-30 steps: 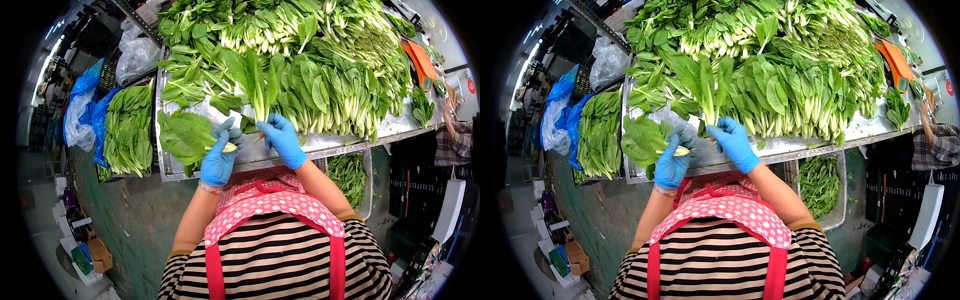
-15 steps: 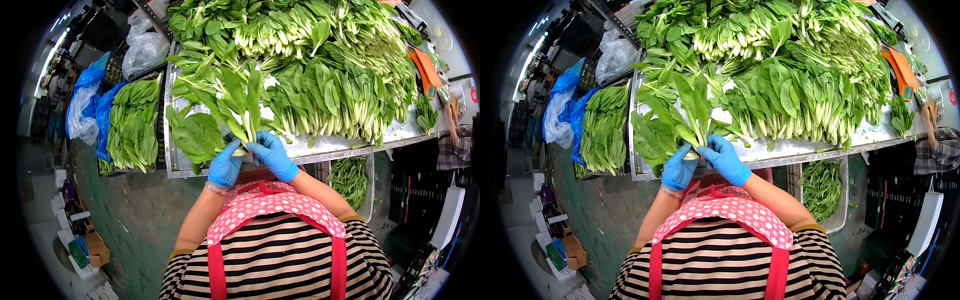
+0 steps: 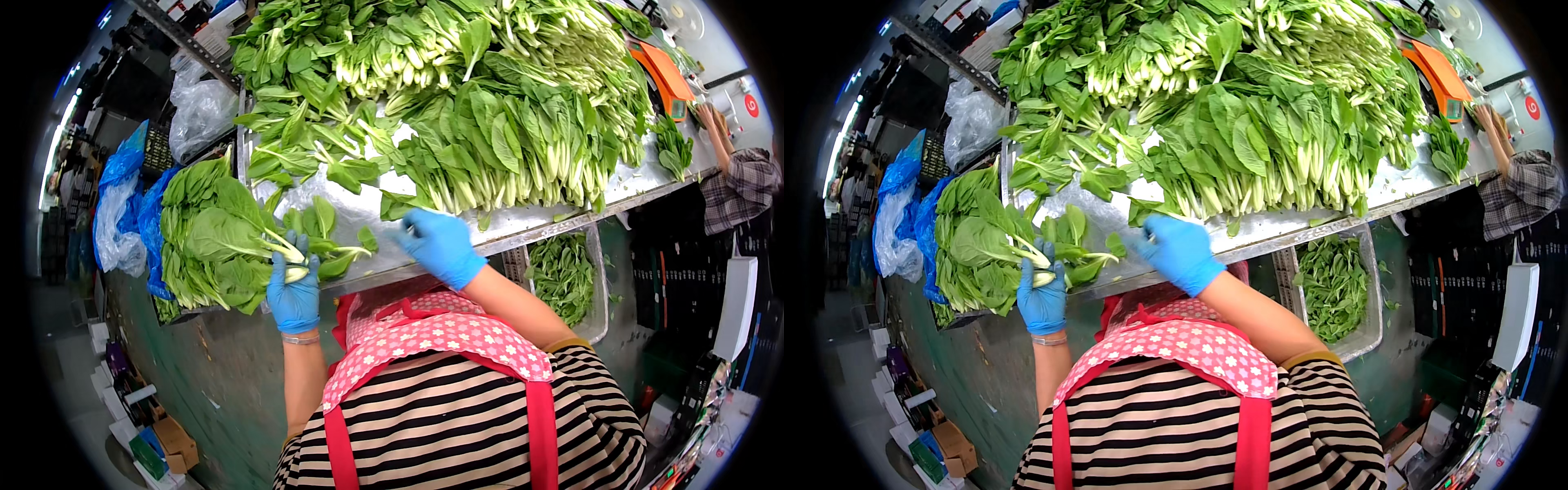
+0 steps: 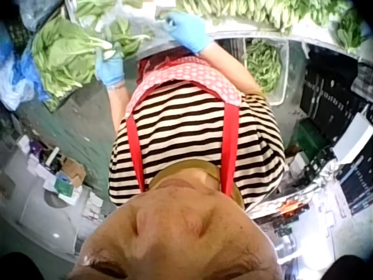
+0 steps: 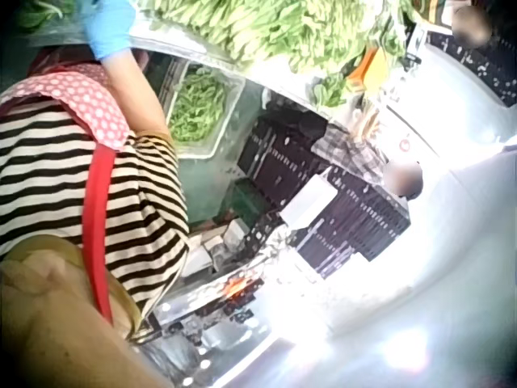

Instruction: The person sorts through green leafy vegetables on a metal table, gathering them into bunches and placing the bunches into a plastic crate.

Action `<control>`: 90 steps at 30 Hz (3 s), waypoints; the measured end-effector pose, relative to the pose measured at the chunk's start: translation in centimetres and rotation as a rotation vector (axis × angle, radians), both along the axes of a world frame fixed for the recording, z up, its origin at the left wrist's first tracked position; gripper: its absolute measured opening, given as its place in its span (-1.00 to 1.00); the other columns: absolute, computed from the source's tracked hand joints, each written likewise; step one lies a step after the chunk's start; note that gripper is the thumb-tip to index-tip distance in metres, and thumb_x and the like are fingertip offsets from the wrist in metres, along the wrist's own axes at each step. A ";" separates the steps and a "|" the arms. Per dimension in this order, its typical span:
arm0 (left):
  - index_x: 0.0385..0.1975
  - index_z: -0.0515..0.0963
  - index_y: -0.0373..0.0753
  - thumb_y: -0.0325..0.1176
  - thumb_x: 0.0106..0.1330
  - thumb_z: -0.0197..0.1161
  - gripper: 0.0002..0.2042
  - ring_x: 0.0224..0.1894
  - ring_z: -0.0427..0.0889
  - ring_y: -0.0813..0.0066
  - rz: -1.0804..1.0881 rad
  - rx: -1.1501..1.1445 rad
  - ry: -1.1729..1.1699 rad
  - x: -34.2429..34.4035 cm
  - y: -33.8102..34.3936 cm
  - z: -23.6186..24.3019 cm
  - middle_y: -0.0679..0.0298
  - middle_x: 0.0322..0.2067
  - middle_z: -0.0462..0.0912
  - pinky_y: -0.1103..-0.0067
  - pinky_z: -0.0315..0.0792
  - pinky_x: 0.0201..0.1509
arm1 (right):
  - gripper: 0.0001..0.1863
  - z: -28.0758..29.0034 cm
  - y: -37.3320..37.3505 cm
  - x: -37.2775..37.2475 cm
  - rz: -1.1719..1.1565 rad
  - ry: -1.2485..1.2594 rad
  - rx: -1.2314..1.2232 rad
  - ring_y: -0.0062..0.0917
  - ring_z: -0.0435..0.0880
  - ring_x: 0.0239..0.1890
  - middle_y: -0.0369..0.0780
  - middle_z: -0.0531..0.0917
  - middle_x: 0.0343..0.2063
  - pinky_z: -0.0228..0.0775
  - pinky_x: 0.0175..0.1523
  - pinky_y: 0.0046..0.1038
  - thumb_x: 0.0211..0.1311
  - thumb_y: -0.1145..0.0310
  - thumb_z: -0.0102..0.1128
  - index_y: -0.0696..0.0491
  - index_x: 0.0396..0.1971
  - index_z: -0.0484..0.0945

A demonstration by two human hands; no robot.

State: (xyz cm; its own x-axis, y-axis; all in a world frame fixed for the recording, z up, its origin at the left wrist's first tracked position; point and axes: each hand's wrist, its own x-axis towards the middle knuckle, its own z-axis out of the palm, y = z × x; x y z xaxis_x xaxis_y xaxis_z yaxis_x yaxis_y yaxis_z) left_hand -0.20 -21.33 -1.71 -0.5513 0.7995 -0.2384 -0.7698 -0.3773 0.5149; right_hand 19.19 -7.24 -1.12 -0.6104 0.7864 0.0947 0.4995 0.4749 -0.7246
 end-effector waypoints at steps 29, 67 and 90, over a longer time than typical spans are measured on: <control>-0.29 0.42 -0.11 -0.50 0.18 0.05 -0.86 -0.22 0.49 0.35 -0.328 -0.052 -0.183 7.7 5.2 -1.1 0.26 -0.32 0.53 0.39 0.37 -0.08 | -0.85 -2.2 0.5 2.2 -0.293 0.736 -0.733 -0.73 0.50 -0.60 -0.32 0.54 -0.64 0.22 -0.54 -0.73 -0.03 0.43 0.24 0.08 -0.50 0.42; 0.02 0.27 -0.16 -0.52 0.18 0.05 -0.63 -0.21 0.48 0.36 -0.282 -0.026 -0.165 7.7 6.2 -1.1 0.21 -0.23 0.49 0.39 0.38 -0.11 | -0.81 -0.8 2.7 3.3 -0.301 0.781 -0.843 -0.74 0.40 -0.72 -0.32 0.48 -0.69 0.21 -0.64 -0.72 0.06 0.33 0.17 0.14 -0.48 0.44; -0.23 0.40 -0.33 -0.63 0.11 0.07 -0.79 -0.28 0.52 0.45 -0.192 -0.167 -0.161 7.0 4.5 0.1 0.22 -0.33 0.52 0.59 0.40 -0.14 | -0.77 -0.2 -1.9 -1.3 -0.204 0.901 -0.891 -0.75 0.39 -0.54 -0.34 0.46 -0.55 0.25 -0.46 -0.72 -0.04 0.53 0.21 0.07 -0.34 0.39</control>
